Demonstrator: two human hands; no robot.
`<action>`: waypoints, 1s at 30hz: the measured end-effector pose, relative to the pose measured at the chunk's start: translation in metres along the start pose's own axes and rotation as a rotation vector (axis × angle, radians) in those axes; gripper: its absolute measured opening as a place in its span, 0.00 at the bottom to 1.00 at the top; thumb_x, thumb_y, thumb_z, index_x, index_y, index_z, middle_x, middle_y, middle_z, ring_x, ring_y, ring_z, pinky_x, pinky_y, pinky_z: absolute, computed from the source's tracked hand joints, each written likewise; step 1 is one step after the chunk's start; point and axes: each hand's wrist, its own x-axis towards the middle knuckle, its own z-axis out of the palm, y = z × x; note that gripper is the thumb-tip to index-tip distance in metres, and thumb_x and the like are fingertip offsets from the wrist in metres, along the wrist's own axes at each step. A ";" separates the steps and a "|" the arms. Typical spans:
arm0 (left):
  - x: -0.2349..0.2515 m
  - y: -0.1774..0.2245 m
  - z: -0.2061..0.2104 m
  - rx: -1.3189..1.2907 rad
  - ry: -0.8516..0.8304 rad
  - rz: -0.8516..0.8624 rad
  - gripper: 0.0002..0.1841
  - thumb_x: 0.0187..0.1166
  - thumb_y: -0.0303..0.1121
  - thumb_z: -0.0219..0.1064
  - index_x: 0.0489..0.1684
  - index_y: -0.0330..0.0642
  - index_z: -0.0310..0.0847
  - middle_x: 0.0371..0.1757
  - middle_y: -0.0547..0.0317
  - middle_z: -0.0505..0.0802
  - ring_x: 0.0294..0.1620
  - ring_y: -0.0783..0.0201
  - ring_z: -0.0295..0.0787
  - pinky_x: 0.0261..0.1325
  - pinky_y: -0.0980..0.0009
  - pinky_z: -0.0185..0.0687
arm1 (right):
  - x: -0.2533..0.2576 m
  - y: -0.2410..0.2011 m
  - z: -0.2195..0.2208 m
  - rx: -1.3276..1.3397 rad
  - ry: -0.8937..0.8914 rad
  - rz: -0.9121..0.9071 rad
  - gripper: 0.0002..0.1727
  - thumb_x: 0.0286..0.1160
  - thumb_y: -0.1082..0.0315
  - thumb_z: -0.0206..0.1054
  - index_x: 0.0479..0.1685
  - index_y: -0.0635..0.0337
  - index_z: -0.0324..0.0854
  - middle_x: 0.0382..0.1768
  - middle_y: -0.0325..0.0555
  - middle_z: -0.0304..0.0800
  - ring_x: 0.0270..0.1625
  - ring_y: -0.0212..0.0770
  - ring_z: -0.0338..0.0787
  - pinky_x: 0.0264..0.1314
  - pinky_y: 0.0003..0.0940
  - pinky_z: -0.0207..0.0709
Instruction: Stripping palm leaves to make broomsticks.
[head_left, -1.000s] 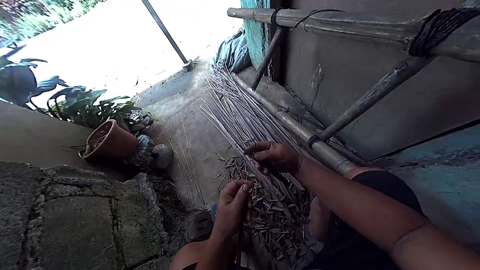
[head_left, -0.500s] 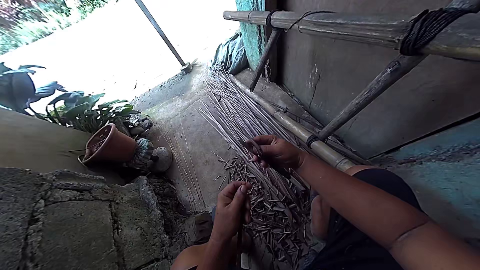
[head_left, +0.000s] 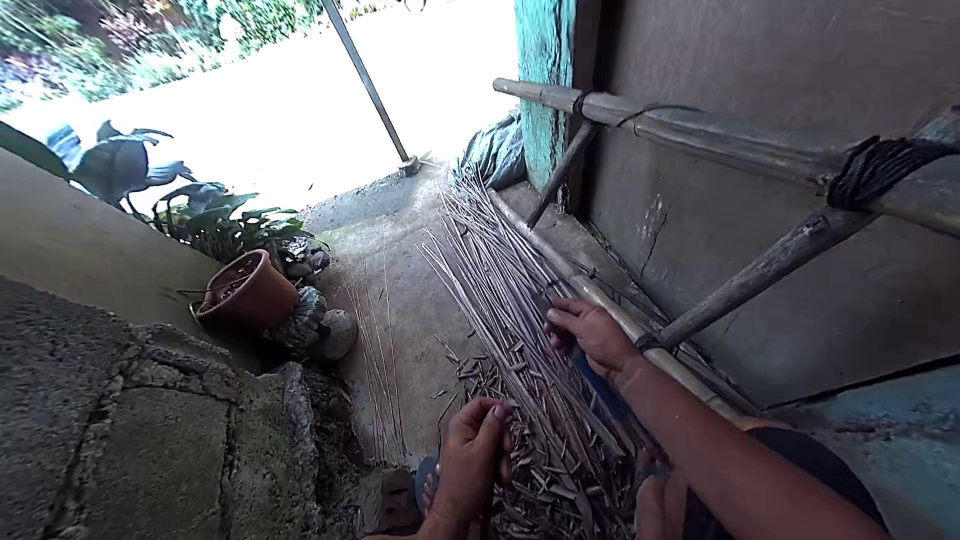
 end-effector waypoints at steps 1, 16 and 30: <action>0.002 0.000 0.000 -0.006 0.019 -0.004 0.13 0.90 0.31 0.55 0.51 0.31 0.84 0.19 0.57 0.86 0.10 0.71 0.77 0.14 0.76 0.77 | -0.002 -0.005 -0.002 -0.065 -0.064 0.027 0.24 0.88 0.69 0.60 0.81 0.62 0.70 0.33 0.48 0.90 0.24 0.36 0.86 0.27 0.30 0.83; 0.007 -0.003 -0.002 -0.071 -0.016 -0.051 0.14 0.92 0.33 0.54 0.49 0.31 0.84 0.30 0.51 0.93 0.15 0.71 0.81 0.18 0.77 0.77 | -0.030 0.028 0.015 -0.024 -0.685 0.243 0.21 0.83 0.62 0.63 0.72 0.57 0.80 0.31 0.45 0.90 0.23 0.35 0.87 0.26 0.30 0.84; -0.011 0.005 -0.006 -0.171 -0.207 -0.141 0.14 0.90 0.33 0.55 0.55 0.32 0.82 0.38 0.49 0.95 0.25 0.64 0.91 0.26 0.71 0.90 | -0.018 0.002 0.019 0.172 -0.271 0.128 0.17 0.91 0.68 0.54 0.72 0.63 0.74 0.31 0.42 0.87 0.25 0.32 0.86 0.29 0.26 0.83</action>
